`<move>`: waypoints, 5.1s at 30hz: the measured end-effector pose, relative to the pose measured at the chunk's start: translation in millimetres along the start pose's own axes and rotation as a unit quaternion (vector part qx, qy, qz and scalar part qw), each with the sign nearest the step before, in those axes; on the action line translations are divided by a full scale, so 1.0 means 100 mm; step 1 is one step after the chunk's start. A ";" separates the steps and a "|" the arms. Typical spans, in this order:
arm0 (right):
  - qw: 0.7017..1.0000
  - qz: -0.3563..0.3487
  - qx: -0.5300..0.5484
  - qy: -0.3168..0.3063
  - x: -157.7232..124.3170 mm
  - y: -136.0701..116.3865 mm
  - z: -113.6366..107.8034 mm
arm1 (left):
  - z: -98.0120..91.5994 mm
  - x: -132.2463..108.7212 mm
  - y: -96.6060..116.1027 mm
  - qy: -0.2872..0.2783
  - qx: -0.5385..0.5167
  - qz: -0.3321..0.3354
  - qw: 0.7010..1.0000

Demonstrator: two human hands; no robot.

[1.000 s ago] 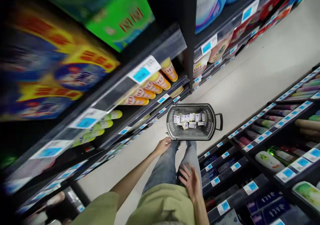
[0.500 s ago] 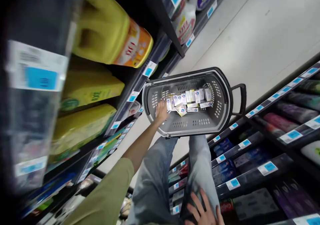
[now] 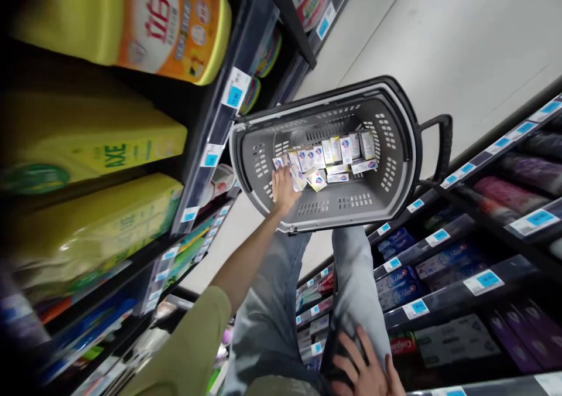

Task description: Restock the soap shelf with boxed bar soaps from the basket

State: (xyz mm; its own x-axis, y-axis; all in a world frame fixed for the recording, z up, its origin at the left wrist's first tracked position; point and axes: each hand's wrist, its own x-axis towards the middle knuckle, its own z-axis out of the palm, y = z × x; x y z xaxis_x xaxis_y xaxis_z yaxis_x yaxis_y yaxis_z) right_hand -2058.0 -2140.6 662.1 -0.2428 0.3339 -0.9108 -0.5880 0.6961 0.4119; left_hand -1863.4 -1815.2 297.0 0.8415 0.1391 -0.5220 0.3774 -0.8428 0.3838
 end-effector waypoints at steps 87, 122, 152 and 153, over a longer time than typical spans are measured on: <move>0.525 -0.667 -0.407 -0.338 -2.86 1.03 2.28 | -5.36 -3.76 2.16 0.096 -0.414 0.357 0.832; 0.266 -0.640 -0.447 -0.566 -3.08 3.93 3.36 | -6.65 -5.89 0.31 0.416 -0.302 0.325 0.794; 0.199 -0.680 -0.543 -0.451 -3.22 3.92 3.04 | -6.21 -5.37 0.37 0.294 -0.609 0.394 0.623; 0.234 -0.653 -0.553 -0.462 -3.19 3.92 3.05 | -6.22 -5.38 0.37 0.294 -0.606 0.399 0.621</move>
State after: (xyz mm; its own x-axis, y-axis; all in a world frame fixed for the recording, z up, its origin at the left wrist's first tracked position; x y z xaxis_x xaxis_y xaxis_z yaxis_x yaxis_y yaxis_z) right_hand -1975.6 -1780.7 1122.6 0.6704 0.6461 0.3650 0.3402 0.1695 -0.9249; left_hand -2061.6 -1597.8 1065.4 0.8083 0.3953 0.4363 -0.5385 0.1966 0.8194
